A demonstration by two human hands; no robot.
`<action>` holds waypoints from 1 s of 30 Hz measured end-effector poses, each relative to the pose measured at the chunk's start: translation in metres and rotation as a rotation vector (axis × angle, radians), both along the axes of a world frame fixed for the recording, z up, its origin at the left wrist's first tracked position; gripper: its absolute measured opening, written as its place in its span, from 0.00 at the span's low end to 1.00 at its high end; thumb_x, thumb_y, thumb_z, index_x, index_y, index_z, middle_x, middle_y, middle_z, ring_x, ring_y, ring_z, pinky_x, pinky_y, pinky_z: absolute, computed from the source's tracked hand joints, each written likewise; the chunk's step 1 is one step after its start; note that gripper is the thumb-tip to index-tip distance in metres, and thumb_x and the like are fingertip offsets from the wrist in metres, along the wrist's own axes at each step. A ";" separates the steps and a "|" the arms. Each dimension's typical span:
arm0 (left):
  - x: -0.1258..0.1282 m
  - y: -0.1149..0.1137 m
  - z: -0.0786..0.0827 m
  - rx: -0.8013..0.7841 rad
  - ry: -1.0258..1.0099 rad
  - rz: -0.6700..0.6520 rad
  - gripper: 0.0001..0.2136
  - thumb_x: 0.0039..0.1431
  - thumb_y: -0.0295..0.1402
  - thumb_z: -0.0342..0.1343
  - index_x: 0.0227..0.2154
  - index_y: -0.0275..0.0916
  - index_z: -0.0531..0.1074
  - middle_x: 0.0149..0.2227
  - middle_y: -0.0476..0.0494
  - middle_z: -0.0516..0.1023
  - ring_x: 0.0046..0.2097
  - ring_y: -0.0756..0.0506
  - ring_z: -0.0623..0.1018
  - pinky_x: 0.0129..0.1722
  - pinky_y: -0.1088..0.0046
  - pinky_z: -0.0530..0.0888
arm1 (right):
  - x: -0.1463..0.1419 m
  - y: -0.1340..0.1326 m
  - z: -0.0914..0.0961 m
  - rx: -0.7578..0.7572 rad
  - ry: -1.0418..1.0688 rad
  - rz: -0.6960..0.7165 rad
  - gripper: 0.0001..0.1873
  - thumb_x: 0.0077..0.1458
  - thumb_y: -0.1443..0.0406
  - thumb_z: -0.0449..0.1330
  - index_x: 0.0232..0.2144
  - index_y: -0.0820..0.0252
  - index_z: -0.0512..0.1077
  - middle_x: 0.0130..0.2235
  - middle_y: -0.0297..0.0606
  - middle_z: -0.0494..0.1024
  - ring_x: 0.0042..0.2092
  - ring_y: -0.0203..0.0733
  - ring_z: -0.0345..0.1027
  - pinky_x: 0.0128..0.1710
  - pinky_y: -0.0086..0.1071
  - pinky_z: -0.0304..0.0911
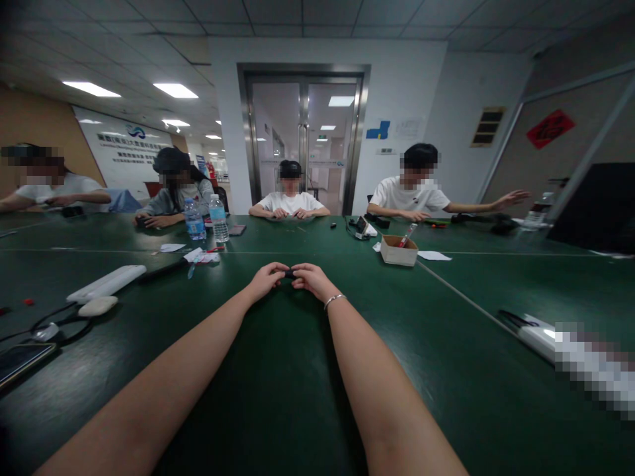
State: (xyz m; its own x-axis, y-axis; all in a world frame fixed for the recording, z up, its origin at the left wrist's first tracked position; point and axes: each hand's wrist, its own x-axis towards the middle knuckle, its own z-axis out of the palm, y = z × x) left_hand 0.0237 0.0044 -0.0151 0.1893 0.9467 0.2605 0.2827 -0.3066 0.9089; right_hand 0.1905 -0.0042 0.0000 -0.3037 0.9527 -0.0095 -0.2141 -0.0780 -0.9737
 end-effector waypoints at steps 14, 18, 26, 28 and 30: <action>0.000 0.001 0.000 -0.003 -0.014 -0.026 0.12 0.53 0.37 0.49 0.35 0.35 0.70 0.24 0.49 0.69 0.23 0.54 0.67 0.24 0.78 0.64 | 0.000 0.001 -0.001 -0.004 0.014 -0.006 0.10 0.53 0.80 0.51 0.37 0.69 0.68 0.25 0.40 0.74 0.22 0.34 0.70 0.22 0.24 0.69; 0.000 0.002 -0.001 0.007 -0.005 -0.043 0.14 0.54 0.39 0.46 0.34 0.34 0.70 0.22 0.50 0.67 0.23 0.53 0.66 0.23 0.78 0.63 | 0.000 0.000 0.000 -0.006 0.016 -0.006 0.10 0.53 0.80 0.51 0.36 0.69 0.68 0.25 0.40 0.74 0.22 0.34 0.70 0.22 0.24 0.69; 0.001 0.002 0.002 -0.105 -0.081 -0.078 0.11 0.54 0.30 0.43 0.35 0.34 0.69 0.19 0.51 0.66 0.20 0.54 0.65 0.21 0.79 0.61 | 0.001 0.001 -0.001 0.006 0.020 0.016 0.09 0.55 0.79 0.52 0.37 0.69 0.68 0.24 0.39 0.73 0.22 0.33 0.70 0.22 0.23 0.69; 0.001 0.002 0.001 -0.079 -0.073 -0.090 0.12 0.55 0.33 0.42 0.35 0.34 0.68 0.17 0.52 0.66 0.19 0.54 0.64 0.21 0.79 0.61 | 0.001 0.001 -0.001 0.005 0.017 0.014 0.09 0.55 0.79 0.51 0.36 0.69 0.68 0.24 0.39 0.74 0.22 0.33 0.70 0.23 0.23 0.69; 0.001 0.002 -0.001 -0.049 -0.051 -0.095 0.13 0.57 0.37 0.42 0.35 0.34 0.68 0.16 0.52 0.65 0.19 0.53 0.64 0.21 0.79 0.61 | 0.001 0.001 -0.001 0.004 0.019 0.014 0.09 0.55 0.79 0.51 0.36 0.69 0.68 0.25 0.40 0.74 0.23 0.34 0.70 0.23 0.23 0.69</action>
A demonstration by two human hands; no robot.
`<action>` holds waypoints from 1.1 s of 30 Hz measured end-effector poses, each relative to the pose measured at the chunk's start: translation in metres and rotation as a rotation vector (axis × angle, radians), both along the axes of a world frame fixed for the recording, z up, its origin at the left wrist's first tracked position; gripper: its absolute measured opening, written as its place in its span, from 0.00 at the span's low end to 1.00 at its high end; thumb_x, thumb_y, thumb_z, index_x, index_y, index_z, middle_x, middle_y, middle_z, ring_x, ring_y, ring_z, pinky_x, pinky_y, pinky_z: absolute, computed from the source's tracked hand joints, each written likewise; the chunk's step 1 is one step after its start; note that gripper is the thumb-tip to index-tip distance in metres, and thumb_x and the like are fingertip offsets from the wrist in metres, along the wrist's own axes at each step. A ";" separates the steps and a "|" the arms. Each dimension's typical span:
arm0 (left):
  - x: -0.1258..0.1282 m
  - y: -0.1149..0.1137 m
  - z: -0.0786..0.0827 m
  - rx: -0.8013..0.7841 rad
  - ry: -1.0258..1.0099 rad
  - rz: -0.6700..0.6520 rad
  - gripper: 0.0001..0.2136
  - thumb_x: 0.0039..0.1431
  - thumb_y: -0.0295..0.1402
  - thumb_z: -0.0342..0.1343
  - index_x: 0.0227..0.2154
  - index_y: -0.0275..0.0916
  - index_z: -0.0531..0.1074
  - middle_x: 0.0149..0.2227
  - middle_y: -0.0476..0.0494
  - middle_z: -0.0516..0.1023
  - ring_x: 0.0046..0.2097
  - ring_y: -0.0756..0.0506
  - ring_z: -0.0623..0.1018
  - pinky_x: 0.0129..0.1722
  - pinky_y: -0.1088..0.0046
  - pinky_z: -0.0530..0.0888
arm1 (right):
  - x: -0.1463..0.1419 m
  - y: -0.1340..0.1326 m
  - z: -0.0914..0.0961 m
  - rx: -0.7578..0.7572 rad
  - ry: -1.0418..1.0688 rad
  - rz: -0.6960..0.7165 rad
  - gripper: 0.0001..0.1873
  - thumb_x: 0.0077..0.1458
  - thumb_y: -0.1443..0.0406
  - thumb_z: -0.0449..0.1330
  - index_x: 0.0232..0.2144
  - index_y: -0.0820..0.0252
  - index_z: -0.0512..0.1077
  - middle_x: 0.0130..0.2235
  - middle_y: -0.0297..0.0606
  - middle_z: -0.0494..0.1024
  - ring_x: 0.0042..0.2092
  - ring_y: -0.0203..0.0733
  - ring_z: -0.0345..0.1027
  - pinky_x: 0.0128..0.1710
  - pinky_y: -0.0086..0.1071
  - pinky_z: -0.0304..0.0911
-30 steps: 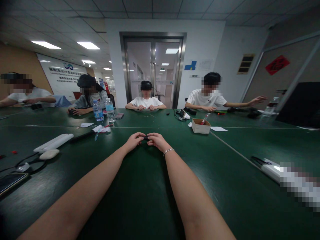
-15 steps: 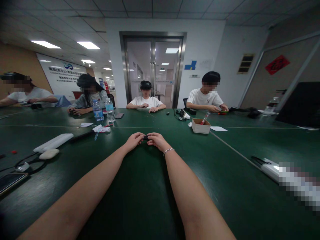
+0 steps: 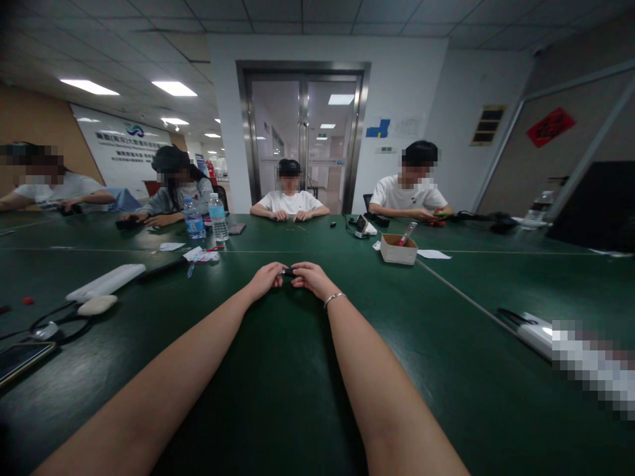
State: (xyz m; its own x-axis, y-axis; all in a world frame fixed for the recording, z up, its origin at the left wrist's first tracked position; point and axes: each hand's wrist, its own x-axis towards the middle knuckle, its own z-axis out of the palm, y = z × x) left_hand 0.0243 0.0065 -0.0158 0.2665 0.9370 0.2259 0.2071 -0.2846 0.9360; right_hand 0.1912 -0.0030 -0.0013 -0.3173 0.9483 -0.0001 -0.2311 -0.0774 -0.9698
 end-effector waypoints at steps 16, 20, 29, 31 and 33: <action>0.001 -0.002 0.007 -0.060 -0.006 0.099 0.10 0.49 0.29 0.47 0.35 0.35 0.70 0.24 0.51 0.67 0.21 0.54 0.65 0.21 0.79 0.61 | -0.001 0.000 0.001 0.000 -0.014 -0.003 0.09 0.55 0.79 0.51 0.37 0.70 0.68 0.22 0.39 0.73 0.22 0.34 0.70 0.23 0.23 0.68; 0.000 -0.002 0.005 -0.036 0.003 0.093 0.11 0.52 0.30 0.47 0.36 0.35 0.70 0.23 0.51 0.66 0.21 0.54 0.65 0.21 0.79 0.62 | 0.000 -0.002 0.002 -0.008 -0.011 -0.008 0.09 0.55 0.79 0.52 0.37 0.70 0.68 0.22 0.39 0.73 0.22 0.34 0.70 0.22 0.23 0.68; 0.000 -0.001 0.005 -0.064 0.000 0.040 0.15 0.56 0.36 0.41 0.36 0.34 0.69 0.20 0.51 0.65 0.20 0.54 0.65 0.20 0.80 0.61 | 0.000 -0.001 0.002 -0.008 -0.001 -0.015 0.08 0.54 0.79 0.53 0.36 0.69 0.69 0.24 0.39 0.74 0.22 0.34 0.70 0.22 0.23 0.69; 0.001 -0.002 0.008 -0.114 -0.023 0.022 0.15 0.55 0.33 0.39 0.37 0.34 0.69 0.20 0.50 0.66 0.20 0.54 0.65 0.19 0.80 0.59 | 0.000 -0.001 0.001 -0.004 -0.002 -0.016 0.08 0.54 0.78 0.54 0.36 0.69 0.69 0.25 0.40 0.74 0.22 0.34 0.70 0.22 0.23 0.69; 0.001 -0.004 0.011 -0.138 -0.036 0.023 0.14 0.53 0.29 0.40 0.38 0.34 0.68 0.20 0.50 0.66 0.19 0.54 0.65 0.19 0.81 0.59 | 0.001 -0.001 0.001 0.002 0.000 -0.011 0.08 0.53 0.78 0.54 0.36 0.69 0.69 0.25 0.40 0.74 0.23 0.34 0.70 0.22 0.23 0.69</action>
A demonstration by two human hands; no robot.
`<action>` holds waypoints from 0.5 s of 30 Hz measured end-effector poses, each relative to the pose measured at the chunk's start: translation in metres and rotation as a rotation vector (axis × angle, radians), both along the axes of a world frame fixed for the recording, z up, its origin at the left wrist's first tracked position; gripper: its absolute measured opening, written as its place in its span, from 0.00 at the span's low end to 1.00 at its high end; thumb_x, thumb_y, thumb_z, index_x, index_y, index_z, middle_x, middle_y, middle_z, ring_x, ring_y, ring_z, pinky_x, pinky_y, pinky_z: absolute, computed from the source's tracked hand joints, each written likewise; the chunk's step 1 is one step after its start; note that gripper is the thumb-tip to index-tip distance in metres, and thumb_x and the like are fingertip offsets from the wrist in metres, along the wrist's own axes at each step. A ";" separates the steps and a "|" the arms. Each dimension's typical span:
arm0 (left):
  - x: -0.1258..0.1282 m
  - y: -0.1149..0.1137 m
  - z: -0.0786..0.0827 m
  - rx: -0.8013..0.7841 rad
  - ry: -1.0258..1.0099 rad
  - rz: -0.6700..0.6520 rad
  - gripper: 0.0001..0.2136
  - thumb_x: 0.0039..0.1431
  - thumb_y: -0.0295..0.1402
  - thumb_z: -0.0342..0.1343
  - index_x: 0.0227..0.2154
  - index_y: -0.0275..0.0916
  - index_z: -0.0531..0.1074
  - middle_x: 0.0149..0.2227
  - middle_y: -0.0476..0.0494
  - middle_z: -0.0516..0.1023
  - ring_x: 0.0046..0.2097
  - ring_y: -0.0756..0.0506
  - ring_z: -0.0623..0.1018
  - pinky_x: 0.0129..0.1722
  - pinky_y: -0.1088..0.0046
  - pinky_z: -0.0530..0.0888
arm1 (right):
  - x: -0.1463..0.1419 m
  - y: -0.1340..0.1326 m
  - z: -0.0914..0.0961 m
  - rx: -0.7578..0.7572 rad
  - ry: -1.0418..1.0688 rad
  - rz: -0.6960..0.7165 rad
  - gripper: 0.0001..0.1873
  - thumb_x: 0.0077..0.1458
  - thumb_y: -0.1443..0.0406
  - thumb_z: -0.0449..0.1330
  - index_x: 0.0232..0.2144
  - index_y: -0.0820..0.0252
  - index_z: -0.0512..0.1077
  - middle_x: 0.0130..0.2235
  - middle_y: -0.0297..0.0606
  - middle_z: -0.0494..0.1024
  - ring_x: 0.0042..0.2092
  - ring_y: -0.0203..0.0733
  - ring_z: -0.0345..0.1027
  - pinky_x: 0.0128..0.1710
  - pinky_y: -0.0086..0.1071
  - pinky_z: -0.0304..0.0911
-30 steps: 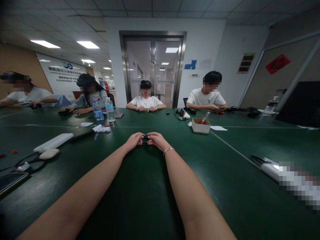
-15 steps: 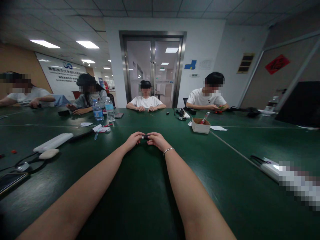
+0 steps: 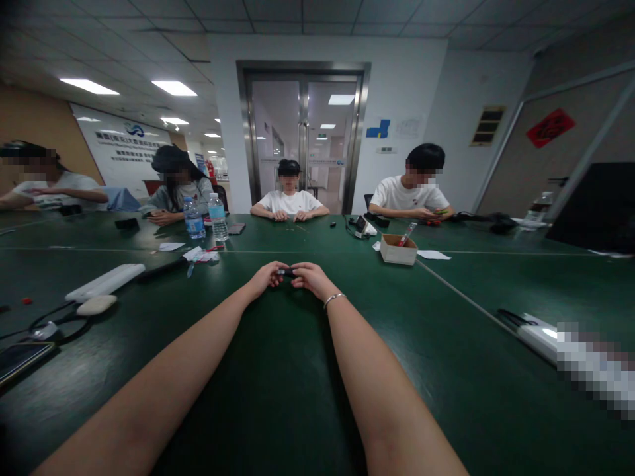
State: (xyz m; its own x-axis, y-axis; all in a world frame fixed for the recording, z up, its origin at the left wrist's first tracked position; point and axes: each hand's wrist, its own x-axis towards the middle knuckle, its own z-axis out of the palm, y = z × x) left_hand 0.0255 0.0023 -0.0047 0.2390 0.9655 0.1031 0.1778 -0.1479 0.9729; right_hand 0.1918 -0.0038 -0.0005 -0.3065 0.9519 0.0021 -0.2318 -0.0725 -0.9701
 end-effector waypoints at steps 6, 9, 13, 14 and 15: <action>0.001 -0.001 0.001 0.011 0.021 0.002 0.12 0.52 0.26 0.41 0.36 0.33 0.68 0.18 0.51 0.67 0.19 0.54 0.65 0.20 0.80 0.59 | 0.001 0.001 0.000 0.000 0.008 0.010 0.08 0.54 0.79 0.53 0.36 0.69 0.68 0.26 0.41 0.74 0.23 0.34 0.70 0.22 0.23 0.69; 0.000 0.001 -0.003 0.046 0.014 -0.020 0.13 0.56 0.32 0.41 0.36 0.32 0.68 0.17 0.50 0.67 0.19 0.54 0.65 0.21 0.79 0.60 | 0.000 0.000 0.000 -0.008 0.011 0.004 0.08 0.54 0.79 0.53 0.35 0.68 0.68 0.26 0.40 0.74 0.22 0.34 0.70 0.22 0.23 0.69; -0.001 0.004 -0.007 0.080 0.037 -0.024 0.15 0.58 0.37 0.41 0.36 0.32 0.68 0.16 0.51 0.66 0.18 0.53 0.65 0.22 0.79 0.61 | 0.000 0.000 0.000 -0.014 0.011 -0.003 0.08 0.53 0.79 0.54 0.35 0.68 0.68 0.25 0.40 0.74 0.22 0.34 0.70 0.22 0.24 0.69; -0.001 0.004 -0.008 0.087 0.047 -0.013 0.16 0.58 0.37 0.40 0.36 0.33 0.69 0.17 0.50 0.67 0.19 0.53 0.65 0.22 0.79 0.61 | 0.000 0.000 0.000 -0.012 0.009 -0.003 0.08 0.53 0.79 0.54 0.35 0.68 0.68 0.25 0.40 0.74 0.22 0.34 0.70 0.22 0.24 0.69; -0.001 0.004 -0.008 0.091 0.057 0.004 0.16 0.58 0.38 0.40 0.36 0.33 0.69 0.18 0.50 0.67 0.20 0.53 0.66 0.22 0.79 0.61 | 0.000 0.001 0.000 -0.010 0.007 -0.001 0.08 0.53 0.78 0.54 0.35 0.68 0.68 0.25 0.40 0.74 0.22 0.34 0.70 0.22 0.24 0.69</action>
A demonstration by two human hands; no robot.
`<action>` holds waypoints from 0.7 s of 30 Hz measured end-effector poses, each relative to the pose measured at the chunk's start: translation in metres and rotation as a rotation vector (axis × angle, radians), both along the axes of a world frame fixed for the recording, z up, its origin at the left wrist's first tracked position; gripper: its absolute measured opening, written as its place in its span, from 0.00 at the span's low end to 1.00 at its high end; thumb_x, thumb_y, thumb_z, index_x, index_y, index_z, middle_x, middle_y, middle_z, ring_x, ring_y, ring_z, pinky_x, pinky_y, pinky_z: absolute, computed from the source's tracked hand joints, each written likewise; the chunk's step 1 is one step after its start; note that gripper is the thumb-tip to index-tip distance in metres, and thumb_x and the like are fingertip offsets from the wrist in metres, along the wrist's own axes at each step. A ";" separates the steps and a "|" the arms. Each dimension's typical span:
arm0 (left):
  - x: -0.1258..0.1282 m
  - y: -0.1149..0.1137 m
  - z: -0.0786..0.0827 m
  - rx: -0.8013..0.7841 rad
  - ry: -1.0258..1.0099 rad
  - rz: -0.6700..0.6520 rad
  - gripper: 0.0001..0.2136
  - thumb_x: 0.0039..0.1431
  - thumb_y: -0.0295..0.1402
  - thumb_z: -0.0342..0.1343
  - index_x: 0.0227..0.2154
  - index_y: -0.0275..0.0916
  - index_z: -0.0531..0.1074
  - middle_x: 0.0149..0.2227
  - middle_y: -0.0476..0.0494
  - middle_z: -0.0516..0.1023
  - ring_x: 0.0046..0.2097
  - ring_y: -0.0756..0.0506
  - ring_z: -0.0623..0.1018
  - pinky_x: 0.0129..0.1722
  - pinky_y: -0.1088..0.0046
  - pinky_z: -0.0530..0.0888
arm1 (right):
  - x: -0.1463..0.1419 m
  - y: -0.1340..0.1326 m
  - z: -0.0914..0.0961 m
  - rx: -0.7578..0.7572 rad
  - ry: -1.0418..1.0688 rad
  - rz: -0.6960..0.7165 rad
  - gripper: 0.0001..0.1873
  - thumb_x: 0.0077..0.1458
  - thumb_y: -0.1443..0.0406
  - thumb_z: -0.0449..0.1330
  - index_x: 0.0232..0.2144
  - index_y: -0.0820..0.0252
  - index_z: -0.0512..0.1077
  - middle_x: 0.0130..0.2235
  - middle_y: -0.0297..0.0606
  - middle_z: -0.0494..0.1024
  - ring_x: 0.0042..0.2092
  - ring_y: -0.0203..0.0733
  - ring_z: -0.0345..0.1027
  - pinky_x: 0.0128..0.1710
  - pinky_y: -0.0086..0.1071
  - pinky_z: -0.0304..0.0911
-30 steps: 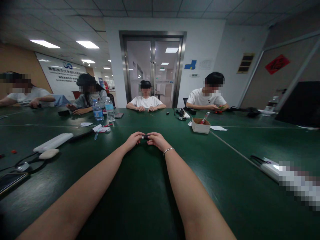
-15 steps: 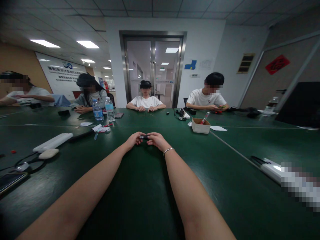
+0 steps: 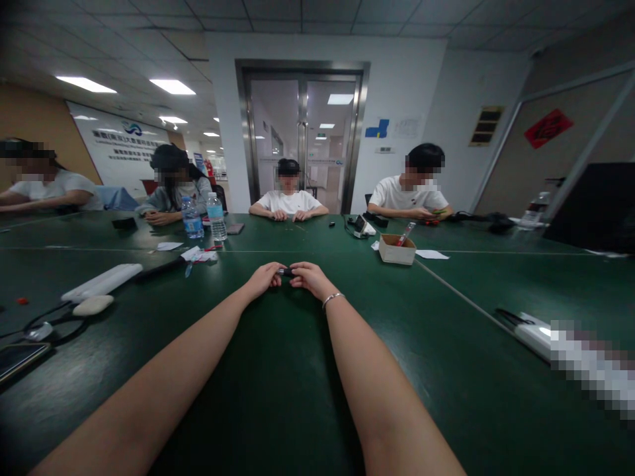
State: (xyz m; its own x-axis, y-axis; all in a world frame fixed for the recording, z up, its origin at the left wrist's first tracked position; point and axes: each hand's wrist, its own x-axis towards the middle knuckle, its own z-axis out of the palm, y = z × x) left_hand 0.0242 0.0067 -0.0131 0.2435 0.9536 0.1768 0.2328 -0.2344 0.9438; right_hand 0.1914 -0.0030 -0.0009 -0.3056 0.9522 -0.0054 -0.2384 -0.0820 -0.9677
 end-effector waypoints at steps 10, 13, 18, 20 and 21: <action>0.000 -0.002 0.005 -0.025 -0.028 0.098 0.11 0.49 0.30 0.49 0.36 0.37 0.70 0.29 0.48 0.70 0.24 0.54 0.66 0.21 0.79 0.62 | 0.001 0.002 -0.001 -0.005 -0.009 0.001 0.08 0.54 0.78 0.53 0.36 0.69 0.68 0.24 0.41 0.74 0.23 0.35 0.71 0.23 0.24 0.69; 0.000 -0.001 0.004 -0.005 -0.023 0.088 0.11 0.51 0.30 0.49 0.36 0.36 0.70 0.26 0.49 0.69 0.23 0.54 0.65 0.22 0.79 0.62 | 0.001 0.002 -0.001 0.000 0.000 0.006 0.08 0.54 0.78 0.53 0.36 0.69 0.68 0.25 0.42 0.74 0.23 0.35 0.71 0.23 0.24 0.69; -0.002 0.000 0.001 0.032 -0.026 0.061 0.12 0.54 0.35 0.47 0.36 0.34 0.70 0.21 0.51 0.66 0.22 0.54 0.64 0.22 0.79 0.62 | 0.001 0.002 -0.002 0.001 -0.001 0.010 0.08 0.54 0.78 0.53 0.36 0.69 0.68 0.24 0.41 0.74 0.22 0.35 0.70 0.23 0.24 0.69; -0.002 -0.001 0.001 0.049 -0.022 0.042 0.13 0.55 0.37 0.46 0.36 0.34 0.70 0.19 0.52 0.65 0.21 0.54 0.64 0.22 0.79 0.61 | 0.001 0.002 -0.001 -0.001 -0.010 0.009 0.08 0.54 0.78 0.52 0.37 0.69 0.68 0.24 0.41 0.74 0.22 0.35 0.70 0.23 0.24 0.69; -0.002 -0.001 0.001 0.054 -0.020 0.035 0.14 0.55 0.38 0.46 0.36 0.34 0.70 0.19 0.52 0.64 0.21 0.54 0.64 0.21 0.79 0.61 | 0.001 0.002 -0.001 0.000 -0.011 0.009 0.08 0.54 0.78 0.52 0.36 0.69 0.68 0.24 0.41 0.74 0.23 0.35 0.71 0.23 0.24 0.69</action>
State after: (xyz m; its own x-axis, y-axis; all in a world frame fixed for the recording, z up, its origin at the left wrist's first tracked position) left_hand 0.0220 0.0055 -0.0123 0.2062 0.9503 0.2331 0.2228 -0.2776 0.9345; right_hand 0.1922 -0.0014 -0.0019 -0.3140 0.9494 -0.0091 -0.2267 -0.0843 -0.9703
